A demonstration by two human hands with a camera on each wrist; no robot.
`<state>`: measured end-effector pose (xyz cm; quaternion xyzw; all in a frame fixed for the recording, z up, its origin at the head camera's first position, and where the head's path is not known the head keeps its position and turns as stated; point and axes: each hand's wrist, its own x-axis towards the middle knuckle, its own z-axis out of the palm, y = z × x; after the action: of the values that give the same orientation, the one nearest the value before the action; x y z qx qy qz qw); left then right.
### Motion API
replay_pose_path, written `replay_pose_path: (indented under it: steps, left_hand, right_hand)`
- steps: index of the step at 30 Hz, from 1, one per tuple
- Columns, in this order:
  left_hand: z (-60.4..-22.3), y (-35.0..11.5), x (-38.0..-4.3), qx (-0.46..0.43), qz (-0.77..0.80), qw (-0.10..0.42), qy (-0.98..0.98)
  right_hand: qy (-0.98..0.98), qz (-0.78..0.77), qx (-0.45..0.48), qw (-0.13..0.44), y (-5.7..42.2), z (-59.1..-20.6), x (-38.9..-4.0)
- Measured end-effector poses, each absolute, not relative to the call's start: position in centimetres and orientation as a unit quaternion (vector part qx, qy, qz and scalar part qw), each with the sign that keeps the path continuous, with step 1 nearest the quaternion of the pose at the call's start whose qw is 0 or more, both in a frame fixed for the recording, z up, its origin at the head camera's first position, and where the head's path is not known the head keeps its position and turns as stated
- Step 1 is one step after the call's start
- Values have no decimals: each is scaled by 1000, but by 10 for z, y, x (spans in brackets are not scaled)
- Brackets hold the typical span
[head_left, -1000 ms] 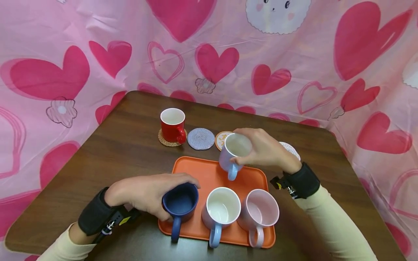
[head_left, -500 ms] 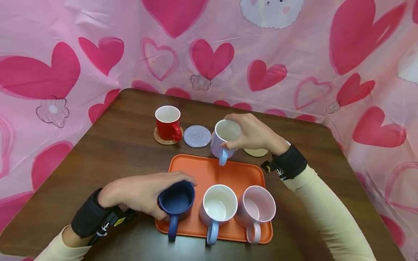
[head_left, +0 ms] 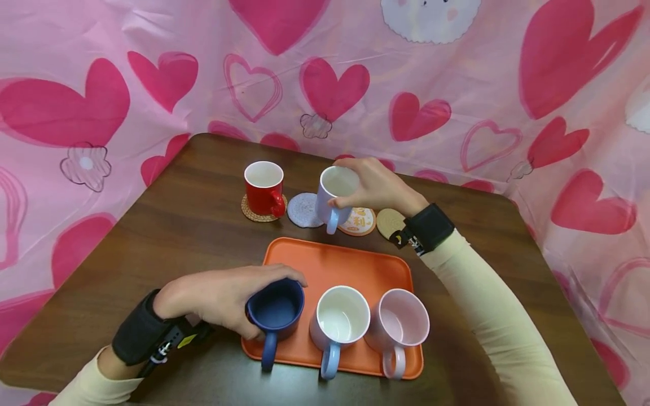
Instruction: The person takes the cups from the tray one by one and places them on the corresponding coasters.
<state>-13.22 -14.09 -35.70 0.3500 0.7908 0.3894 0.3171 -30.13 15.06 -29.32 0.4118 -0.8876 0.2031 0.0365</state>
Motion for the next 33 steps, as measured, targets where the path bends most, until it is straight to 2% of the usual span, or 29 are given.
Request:
replay_pose_path:
  steps: [6, 15, 33]
  left_hand:
    - [-360, -142, -131, 353, 396, 322, 784]
    - [-361, -144, -131, 362, 387, 302, 792]
    - [-362, -144, -130, 368, 389, 296, 791]
  right_hand:
    - [-899, 199, 390, 10, 140, -302, -311]
    - [-900, 204, 386, 5, 125, -310, -324]
    - [-914, 192, 357, -18, 107, -326, -340]
